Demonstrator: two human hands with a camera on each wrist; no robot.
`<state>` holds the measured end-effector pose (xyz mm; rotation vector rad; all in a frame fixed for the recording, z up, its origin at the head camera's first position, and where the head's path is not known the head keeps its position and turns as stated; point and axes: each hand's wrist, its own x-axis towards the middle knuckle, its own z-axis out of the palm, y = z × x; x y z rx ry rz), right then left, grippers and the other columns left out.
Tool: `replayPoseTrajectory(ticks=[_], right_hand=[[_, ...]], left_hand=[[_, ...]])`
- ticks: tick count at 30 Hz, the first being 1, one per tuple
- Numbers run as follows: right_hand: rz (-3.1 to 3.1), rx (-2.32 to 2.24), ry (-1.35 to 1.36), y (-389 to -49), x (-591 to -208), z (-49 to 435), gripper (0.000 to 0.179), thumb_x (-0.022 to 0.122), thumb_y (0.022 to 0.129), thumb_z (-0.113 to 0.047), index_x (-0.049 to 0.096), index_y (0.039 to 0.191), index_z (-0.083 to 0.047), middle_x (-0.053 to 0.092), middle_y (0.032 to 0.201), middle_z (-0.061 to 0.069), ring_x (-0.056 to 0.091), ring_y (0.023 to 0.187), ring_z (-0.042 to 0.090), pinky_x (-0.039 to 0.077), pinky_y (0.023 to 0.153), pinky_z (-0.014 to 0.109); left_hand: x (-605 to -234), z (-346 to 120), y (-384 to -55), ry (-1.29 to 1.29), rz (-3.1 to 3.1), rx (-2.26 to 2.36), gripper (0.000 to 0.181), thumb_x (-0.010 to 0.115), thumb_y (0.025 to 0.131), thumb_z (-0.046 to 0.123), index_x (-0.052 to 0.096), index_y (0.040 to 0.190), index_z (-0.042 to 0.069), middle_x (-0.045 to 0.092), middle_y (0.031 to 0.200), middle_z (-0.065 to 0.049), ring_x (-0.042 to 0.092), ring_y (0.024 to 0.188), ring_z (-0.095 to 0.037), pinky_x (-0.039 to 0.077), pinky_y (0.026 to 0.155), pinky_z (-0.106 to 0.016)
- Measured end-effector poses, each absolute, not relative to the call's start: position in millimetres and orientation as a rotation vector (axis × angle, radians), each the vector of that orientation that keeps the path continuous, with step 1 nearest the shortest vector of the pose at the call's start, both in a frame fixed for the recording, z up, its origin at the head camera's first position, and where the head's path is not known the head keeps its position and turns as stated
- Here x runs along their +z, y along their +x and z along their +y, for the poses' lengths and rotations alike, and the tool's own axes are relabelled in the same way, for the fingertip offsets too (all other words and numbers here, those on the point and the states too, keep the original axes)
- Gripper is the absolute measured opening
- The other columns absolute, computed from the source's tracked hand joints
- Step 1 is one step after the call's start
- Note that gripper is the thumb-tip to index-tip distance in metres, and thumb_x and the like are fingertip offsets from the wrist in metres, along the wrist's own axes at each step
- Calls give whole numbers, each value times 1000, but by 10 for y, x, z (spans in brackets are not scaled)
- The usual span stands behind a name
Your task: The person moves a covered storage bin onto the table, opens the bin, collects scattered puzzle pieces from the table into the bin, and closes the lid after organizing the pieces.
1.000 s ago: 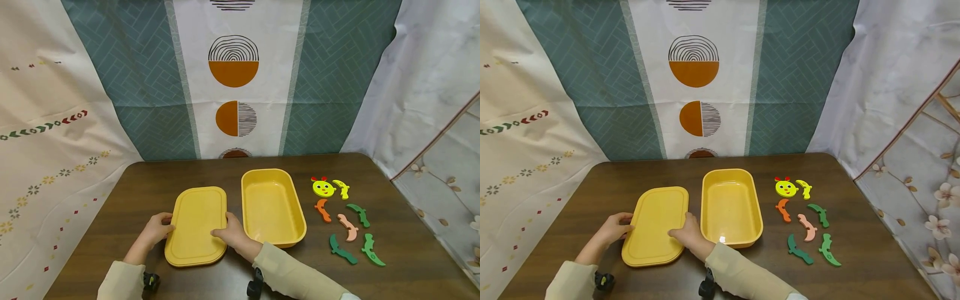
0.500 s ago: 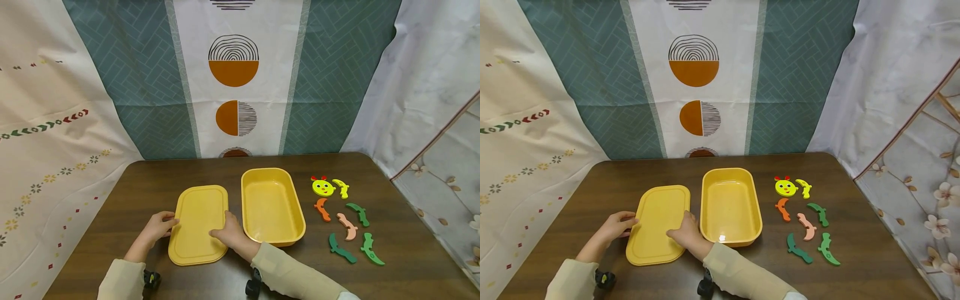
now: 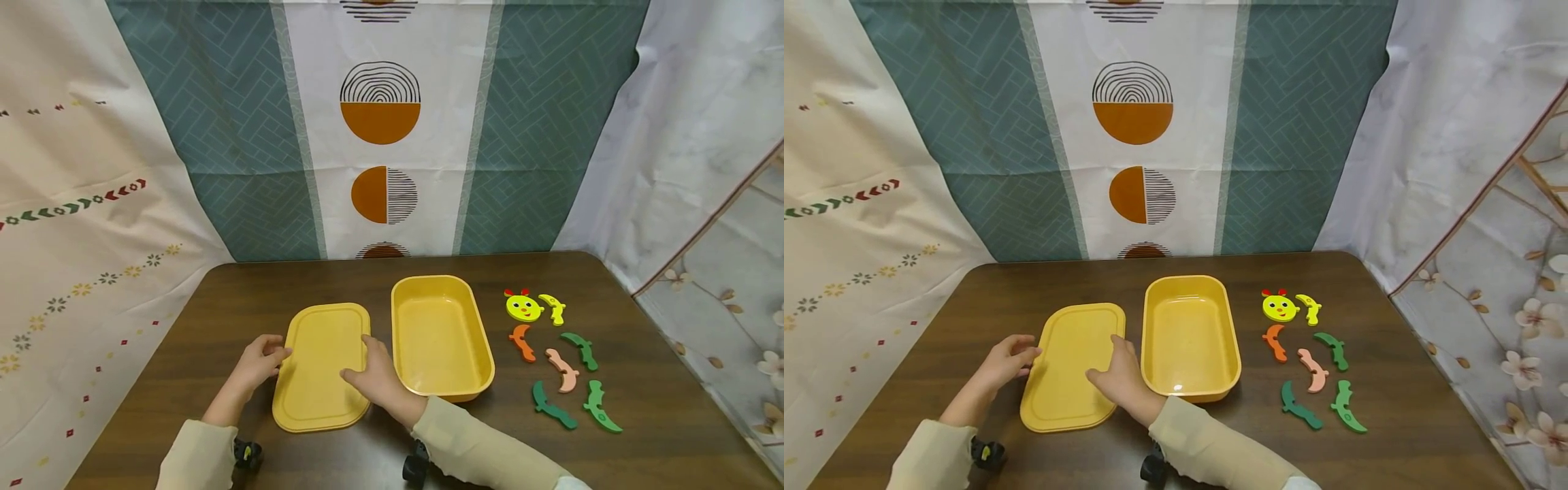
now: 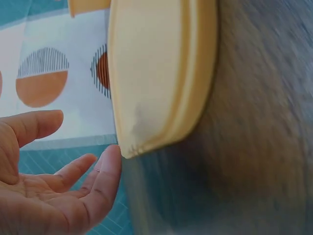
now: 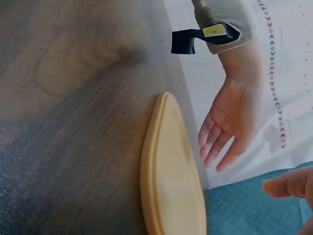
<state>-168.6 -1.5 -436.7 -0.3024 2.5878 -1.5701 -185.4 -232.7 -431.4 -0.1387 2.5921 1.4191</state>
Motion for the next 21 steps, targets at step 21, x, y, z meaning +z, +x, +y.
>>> replayPoseTrajectory(ticks=[21], right_hand=[[2621, -1652, -460, -1629, -4011, 248, 56, 67, 80, -13, 43, 126, 7, 50, 118, 23, 50, 110, 36, 47, 90, 45]], left_hand=[[-4099, -1977, -1808, -35, 2509, 1548, 51, 51, 93, 19, 32, 133, -6, 48, 121, -28, 54, 107, -38, 52, 85, -41]])
